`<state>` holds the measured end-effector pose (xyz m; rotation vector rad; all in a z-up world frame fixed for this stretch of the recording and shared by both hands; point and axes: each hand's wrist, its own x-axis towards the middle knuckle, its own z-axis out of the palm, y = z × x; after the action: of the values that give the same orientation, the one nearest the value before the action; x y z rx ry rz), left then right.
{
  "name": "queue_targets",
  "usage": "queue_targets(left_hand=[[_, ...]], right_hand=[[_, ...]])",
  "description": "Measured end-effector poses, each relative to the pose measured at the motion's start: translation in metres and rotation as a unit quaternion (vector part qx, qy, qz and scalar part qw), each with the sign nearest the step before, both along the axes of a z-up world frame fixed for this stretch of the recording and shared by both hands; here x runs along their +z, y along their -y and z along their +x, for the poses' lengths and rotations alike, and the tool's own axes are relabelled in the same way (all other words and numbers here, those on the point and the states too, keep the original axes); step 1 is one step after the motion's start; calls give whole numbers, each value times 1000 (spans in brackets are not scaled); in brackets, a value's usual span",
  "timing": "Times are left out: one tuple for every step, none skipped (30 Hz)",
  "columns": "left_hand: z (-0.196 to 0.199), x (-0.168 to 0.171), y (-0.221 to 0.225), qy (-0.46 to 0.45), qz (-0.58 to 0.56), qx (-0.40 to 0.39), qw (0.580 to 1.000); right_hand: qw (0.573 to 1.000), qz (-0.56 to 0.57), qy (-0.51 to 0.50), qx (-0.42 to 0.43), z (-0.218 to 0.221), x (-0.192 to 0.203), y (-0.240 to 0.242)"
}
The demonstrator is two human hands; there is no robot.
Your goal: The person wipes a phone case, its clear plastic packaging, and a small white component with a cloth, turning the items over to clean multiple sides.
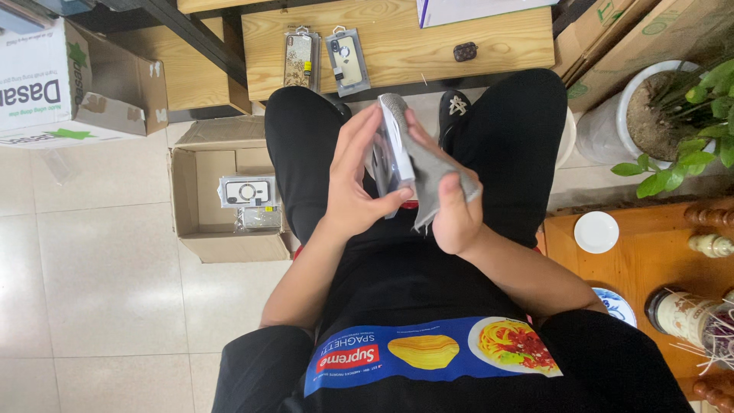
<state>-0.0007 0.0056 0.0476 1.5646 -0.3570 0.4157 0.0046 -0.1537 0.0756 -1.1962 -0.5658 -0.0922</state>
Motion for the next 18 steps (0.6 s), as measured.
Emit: queue_targets(left_hand=[[-2,3,3,0,0,-1,1000],[-3,6,6,15,20,10,1000],[-5,9,9,30,40,20,999],[-5,6,10,30,40,19,999],[-4,3,11,40,47,29,998],[-5,1,12,50,55,41,996],[-3,1,10,50,55,42,996],[-1,1,9,66,61,60,994],[2,2,7,83,66,78,991],[4,2,4,83,65,78,991],[6,1,1,86,72,98,989],[7,1,-2,86,79,119,986],[8,0,-3,85,79,119,986],[10,0,-4,93,94,130,983],[12,-1,-6,101,108,141,979],[14,1,-5,101,108,141,979],[15,2,-5,100,114,142,978],[15,2,-4,98,121,143,977]], right_hand=[[1000,0,0,-1,3,0,0],[1000,-15,-16,7,6,0,-1],[999,-30,-32,16,9,0,-1],[999,-30,-31,15,11,3,-2],[999,-24,-36,33,14,7,-4],[998,-17,-42,51,16,10,-6],[998,-17,-42,52,13,11,-6],[997,-20,-49,59,10,13,-6],[996,-23,-56,66,9,15,-6],[996,-24,-56,66,9,12,-4],[996,-30,-68,57,10,10,-1],[995,-36,-82,48,9,8,2],[995,-37,-83,48,9,6,3],[994,-32,-92,57,9,4,4],[992,-28,-100,66,10,3,4],[992,-28,-100,65,11,8,0],[991,-10,-96,88,12,13,-4],[989,8,-94,111,12,17,-7]])
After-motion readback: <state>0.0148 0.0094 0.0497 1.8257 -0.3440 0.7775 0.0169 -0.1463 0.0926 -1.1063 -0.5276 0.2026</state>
